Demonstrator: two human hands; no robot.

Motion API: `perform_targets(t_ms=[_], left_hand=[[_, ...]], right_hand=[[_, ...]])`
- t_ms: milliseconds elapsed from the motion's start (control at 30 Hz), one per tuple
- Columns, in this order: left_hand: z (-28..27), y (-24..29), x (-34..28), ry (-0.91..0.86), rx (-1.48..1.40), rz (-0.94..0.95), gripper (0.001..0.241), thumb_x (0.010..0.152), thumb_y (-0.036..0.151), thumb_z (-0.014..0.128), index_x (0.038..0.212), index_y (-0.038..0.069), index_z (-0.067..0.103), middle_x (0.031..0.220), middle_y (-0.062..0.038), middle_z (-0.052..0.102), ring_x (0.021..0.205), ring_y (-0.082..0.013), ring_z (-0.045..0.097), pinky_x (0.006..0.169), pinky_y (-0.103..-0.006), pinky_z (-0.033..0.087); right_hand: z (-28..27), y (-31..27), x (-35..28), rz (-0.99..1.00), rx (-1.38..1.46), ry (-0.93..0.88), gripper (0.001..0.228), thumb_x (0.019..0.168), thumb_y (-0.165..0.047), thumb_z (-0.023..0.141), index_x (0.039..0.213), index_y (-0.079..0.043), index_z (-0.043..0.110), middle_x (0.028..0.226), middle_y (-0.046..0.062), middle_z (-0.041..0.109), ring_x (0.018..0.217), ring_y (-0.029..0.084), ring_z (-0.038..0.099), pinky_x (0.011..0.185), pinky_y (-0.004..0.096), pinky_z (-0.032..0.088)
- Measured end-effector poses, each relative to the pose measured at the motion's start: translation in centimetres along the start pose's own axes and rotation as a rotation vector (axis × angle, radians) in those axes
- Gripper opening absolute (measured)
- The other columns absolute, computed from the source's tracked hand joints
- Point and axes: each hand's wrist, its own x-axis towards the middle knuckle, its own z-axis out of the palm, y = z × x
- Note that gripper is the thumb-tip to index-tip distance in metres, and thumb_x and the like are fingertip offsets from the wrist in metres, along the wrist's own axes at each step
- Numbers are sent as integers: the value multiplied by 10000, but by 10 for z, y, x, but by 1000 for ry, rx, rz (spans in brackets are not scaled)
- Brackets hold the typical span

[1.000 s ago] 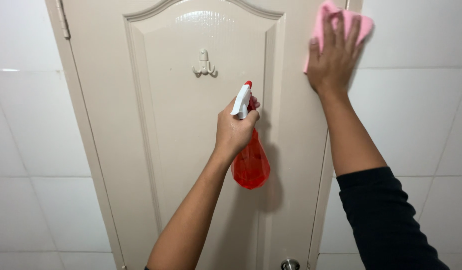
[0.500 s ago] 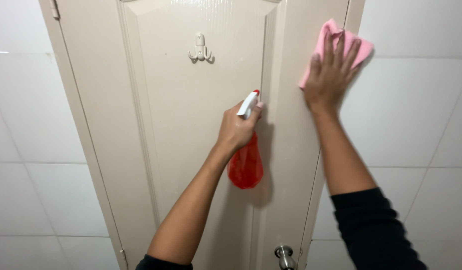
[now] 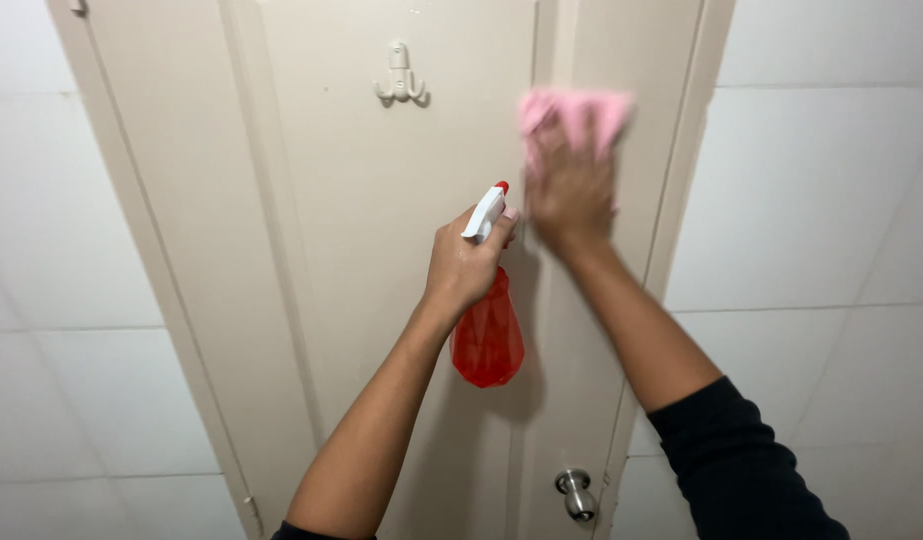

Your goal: The person sprays a cleaning solution from a red bottle onto a white door and wipes the surface with a pink cloth. They clean the door from top to bottom, including the door handle, and then wipe the door frame and the adjacent tiled wall.

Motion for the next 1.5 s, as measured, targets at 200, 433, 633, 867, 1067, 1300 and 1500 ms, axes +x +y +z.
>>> perform_targets(t_ms=[200, 433, 633, 867, 1067, 1300, 1500], left_hand=[[22, 7, -8, -23, -80, 71, 407, 954, 412, 609, 928, 18, 705, 763, -58, 712, 697, -171, 647, 664, -339, 517], [59, 1, 12, -96, -75, 28, 392, 940, 394, 629, 927, 12, 716, 766, -70, 708, 705, -172, 649, 667, -339, 515], [82, -12, 3, -126, -38, -186, 513, 975, 446, 579, 830, -20, 737, 708, -92, 712, 672, -205, 679, 652, -365, 536], [52, -27, -8, 24, -74, 19, 457, 968, 449, 582, 953, 22, 743, 776, -76, 727, 724, -171, 681, 673, -344, 528], [3, -24, -22, 98, -110, 20, 403, 964, 379, 586, 960, -3, 715, 791, -61, 722, 735, -175, 658, 696, -332, 524], [-38, -20, -29, 97, -78, 42, 403, 966, 389, 593, 935, 11, 728, 752, -69, 700, 720, -168, 646, 711, -327, 523], [-33, -37, -30, 68, -183, 98, 384, 960, 373, 604, 1004, 7, 710, 806, -60, 738, 763, -151, 698, 740, -316, 547]], right_hand=[[-36, 81, -3, 14, 14, -91, 588, 1123, -410, 375, 1670, -213, 294, 1750, 81, 168, 1609, 317, 79, 1299, 615, 92], [-20, 83, -30, 189, 11, 17, 631, 1139, -490, 264, 1695, -202, 189, 1747, 117, 101, 1602, 343, 37, 1264, 646, 51], [-31, 119, -42, 150, -40, -277, 603, 1114, -487, 200, 1683, -298, 138, 1774, 24, 76, 1630, 286, 18, 1310, 620, 55], [15, 49, -11, 288, -76, -25, 596, 1197, -487, 302, 1721, -259, 132, 1772, 111, 7, 1619, 370, -28, 1288, 666, 26], [-15, 36, -37, -322, -63, -61, 482, 1150, -462, 370, 1621, -378, 302, 1762, -35, 123, 1631, 312, -6, 1302, 616, 16], [-28, -30, 64, 95, 81, -58, 497, 1111, -382, 402, 1563, -178, 444, 1724, 87, 288, 1585, 376, 41, 1251, 642, 10], [4, -32, -108, -81, 82, -70, 561, 1074, -346, 446, 1564, -74, 463, 1654, 220, 379, 1573, 427, 173, 1210, 704, 93]])
